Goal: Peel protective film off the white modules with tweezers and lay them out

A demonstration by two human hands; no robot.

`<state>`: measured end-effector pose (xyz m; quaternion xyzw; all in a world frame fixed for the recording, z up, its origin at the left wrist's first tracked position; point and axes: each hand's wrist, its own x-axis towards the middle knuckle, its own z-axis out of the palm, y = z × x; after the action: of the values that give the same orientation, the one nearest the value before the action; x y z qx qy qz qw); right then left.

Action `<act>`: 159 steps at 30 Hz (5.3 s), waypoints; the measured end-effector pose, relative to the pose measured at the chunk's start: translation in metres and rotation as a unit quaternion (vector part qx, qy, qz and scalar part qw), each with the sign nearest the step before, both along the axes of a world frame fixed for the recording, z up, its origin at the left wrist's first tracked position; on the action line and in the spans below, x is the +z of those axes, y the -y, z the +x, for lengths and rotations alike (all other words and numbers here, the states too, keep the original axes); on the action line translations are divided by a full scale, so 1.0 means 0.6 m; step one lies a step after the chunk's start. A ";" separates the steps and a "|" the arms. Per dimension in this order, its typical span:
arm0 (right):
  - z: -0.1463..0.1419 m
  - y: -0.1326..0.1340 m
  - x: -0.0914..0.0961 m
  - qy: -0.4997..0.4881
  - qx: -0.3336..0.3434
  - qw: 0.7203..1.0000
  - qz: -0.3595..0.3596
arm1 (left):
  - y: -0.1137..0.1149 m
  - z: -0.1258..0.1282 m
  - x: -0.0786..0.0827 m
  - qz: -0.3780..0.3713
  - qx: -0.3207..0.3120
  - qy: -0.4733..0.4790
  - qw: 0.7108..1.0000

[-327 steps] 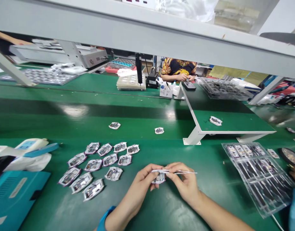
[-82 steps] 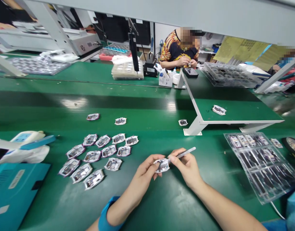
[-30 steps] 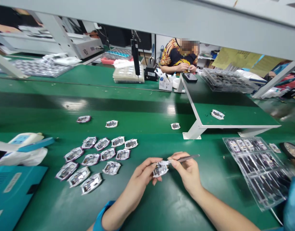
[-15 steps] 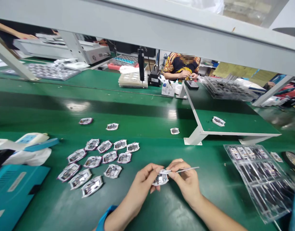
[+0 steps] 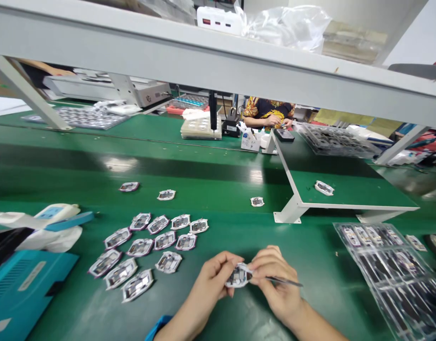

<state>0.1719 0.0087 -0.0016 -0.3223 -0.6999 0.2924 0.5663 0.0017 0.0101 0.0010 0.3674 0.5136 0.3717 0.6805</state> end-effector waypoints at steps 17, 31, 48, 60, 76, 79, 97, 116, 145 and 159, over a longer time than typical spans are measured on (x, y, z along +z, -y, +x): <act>-0.001 -0.003 0.004 -0.090 0.010 0.978 -0.187 | -0.005 0.000 0.008 -0.001 -0.012 -0.026 1.000; 0.001 0.000 -0.001 -0.041 0.019 0.992 -0.119 | -0.003 0.000 0.022 -0.005 -0.012 -0.011 1.000; -0.006 0.002 -0.006 0.001 -0.009 1.000 -0.012 | -0.008 -0.001 0.005 0.038 -0.010 0.008 0.999; 0.005 0.001 -0.024 -0.094 -0.052 0.988 -0.112 | 0.003 -0.008 0.003 0.164 -0.103 0.048 0.980; 0.030 -0.033 -0.075 -0.094 -0.070 0.959 -0.256 | -0.293 -0.228 0.000 0.248 0.101 -0.498 0.825; 0.024 -0.033 -0.070 -0.085 -0.065 0.967 -0.233 | -0.299 -0.291 0.005 0.184 0.152 -0.559 0.794; 0.004 -0.014 -0.014 -0.172 -0.100 0.965 -0.171 | -0.098 -0.103 0.029 0.196 -0.035 -0.221 0.955; -0.009 0.001 -0.003 0.014 0.018 0.999 -0.036 | -0.003 0.000 -0.014 0.114 -0.112 -0.056 0.986; 0.002 -0.015 -0.006 -0.152 -0.050 0.932 -0.325 | -0.004 -0.003 0.006 0.023 -0.043 -0.010 0.999; 0.001 -0.017 -0.007 -0.181 -0.021 0.914 -0.363 | -0.003 -0.002 0.008 0.092 -0.082 -0.088 0.988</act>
<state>0.1723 0.0189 -0.0060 -0.4618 -0.4246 0.5676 0.5333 0.0005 0.0119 0.0058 0.5010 0.5033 0.3267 0.6237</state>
